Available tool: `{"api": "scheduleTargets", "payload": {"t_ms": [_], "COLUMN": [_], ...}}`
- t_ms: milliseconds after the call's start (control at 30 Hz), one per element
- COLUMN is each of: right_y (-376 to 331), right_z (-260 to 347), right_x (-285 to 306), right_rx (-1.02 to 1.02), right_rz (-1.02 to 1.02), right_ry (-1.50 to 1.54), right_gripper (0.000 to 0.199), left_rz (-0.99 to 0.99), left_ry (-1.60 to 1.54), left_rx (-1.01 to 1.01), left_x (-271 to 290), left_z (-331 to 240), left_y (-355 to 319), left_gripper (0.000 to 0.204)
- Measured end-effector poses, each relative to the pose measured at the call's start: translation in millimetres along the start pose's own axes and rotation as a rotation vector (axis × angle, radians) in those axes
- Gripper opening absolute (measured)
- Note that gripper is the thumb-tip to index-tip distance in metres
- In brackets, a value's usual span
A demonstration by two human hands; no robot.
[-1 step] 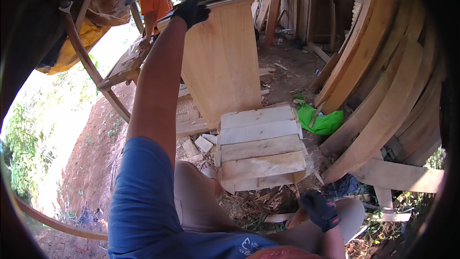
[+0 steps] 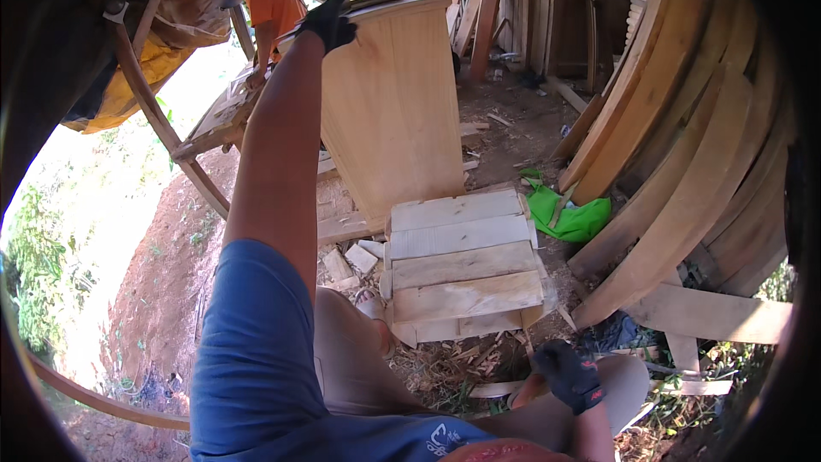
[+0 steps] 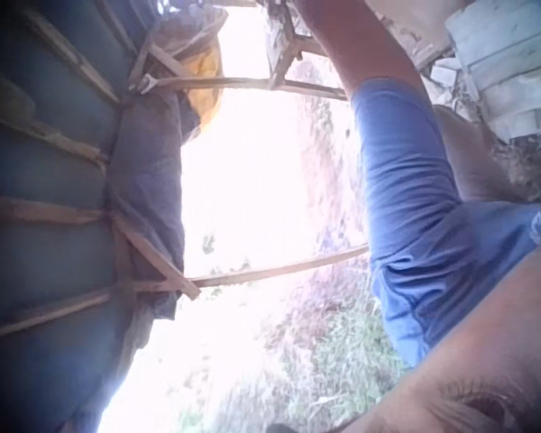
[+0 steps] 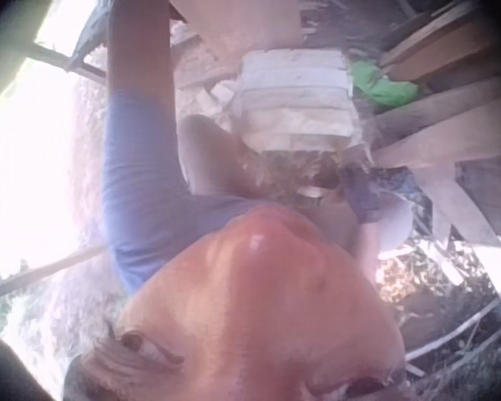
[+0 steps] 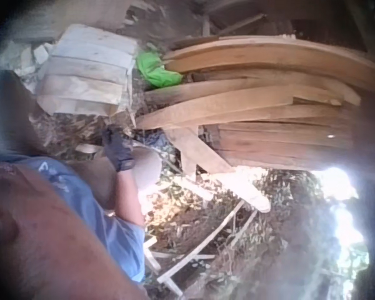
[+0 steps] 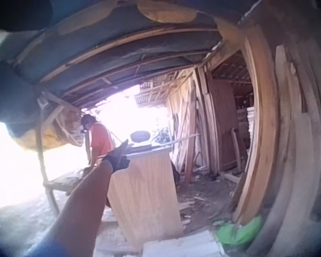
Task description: The person sands a wooden crate by hand using sandpaper, turning it over to reach different sides, then stands up and picks up a hand saw.
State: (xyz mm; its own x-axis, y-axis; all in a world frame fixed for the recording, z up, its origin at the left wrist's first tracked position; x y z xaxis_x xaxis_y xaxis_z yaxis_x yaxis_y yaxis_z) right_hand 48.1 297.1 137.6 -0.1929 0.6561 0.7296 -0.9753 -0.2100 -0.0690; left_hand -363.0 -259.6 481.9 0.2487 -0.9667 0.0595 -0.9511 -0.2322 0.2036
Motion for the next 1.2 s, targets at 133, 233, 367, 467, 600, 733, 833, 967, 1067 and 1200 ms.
{"api": "scheduleTargets", "payload": {"t_ms": [133, 233, 367, 467, 600, 733, 833, 967, 1067, 1200], "right_y": [-1, -1, -4, 10, 69, 144, 137, 143, 144, 158], "right_z": [7, 2, -2, 15, 20, -48, -82, -127, -158, -148], "right_x": [4, 11, 0, -10, -8, -8, -32, -67, -76, -86], "right_rx": [0.008, 0.004, 0.045, 0.024, 0.081, -0.206, -0.286, -0.311, -0.334, -0.243], "right_rz": [-0.005, -0.022, 0.002, 0.181, 0.288, 0.164, 0.234, -0.068, -0.16, -0.177], "right_ry": [-0.083, -0.139, -0.216, -0.192, -0.422, -0.782, -0.814, -0.528, -0.493, -0.478], "right_gripper": [0.026, 0.026, 0.027, 0.034, 0.043, 0.079, 0.088, 0.061, 0.05, 0.05], "left_rz": [-0.017, 0.148, 0.588, 0.743, 0.824, 0.282, 0.006, 0.106, 0.169, 0.163], "left_ry": [0.116, 0.373, 0.747, 1.197, 1.31, 1.563, 1.72, 1.59, 1.702, 1.743], "left_rx": [-0.069, 0.186, 0.234, 0.263, 0.384, 0.019, -0.1, -0.026, -0.023, -0.034], "left_x": [48, -17, -86, -119, -150, -179, -155, -128, -146, -127], "left_z": [83, 171, 264, 303, 339, 386, 406, 440, 443, 458], "left_y": [-30, -126, -305, -437, -539, -550, -514, -481, -472, -460], "left_gripper": [0.043, 0.038, 0.054, 0.091, 0.124, 0.112, 0.094, 0.064, 0.068, 0.071]}}
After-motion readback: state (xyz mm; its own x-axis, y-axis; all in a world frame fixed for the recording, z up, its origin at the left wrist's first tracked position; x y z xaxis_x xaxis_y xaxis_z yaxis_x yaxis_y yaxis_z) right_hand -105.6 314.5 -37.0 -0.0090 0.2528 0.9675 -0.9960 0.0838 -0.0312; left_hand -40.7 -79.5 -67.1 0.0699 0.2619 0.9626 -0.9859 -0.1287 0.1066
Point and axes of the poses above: each hand's wrist, its own y-axis towards the middle knuckle, its own x-axis out of the back of the hand, z = x × y, the point moved 7 cm from there along y, towards the middle knuckle, and after that the axes turned 3 degrees about y, right-handed, at the moved point
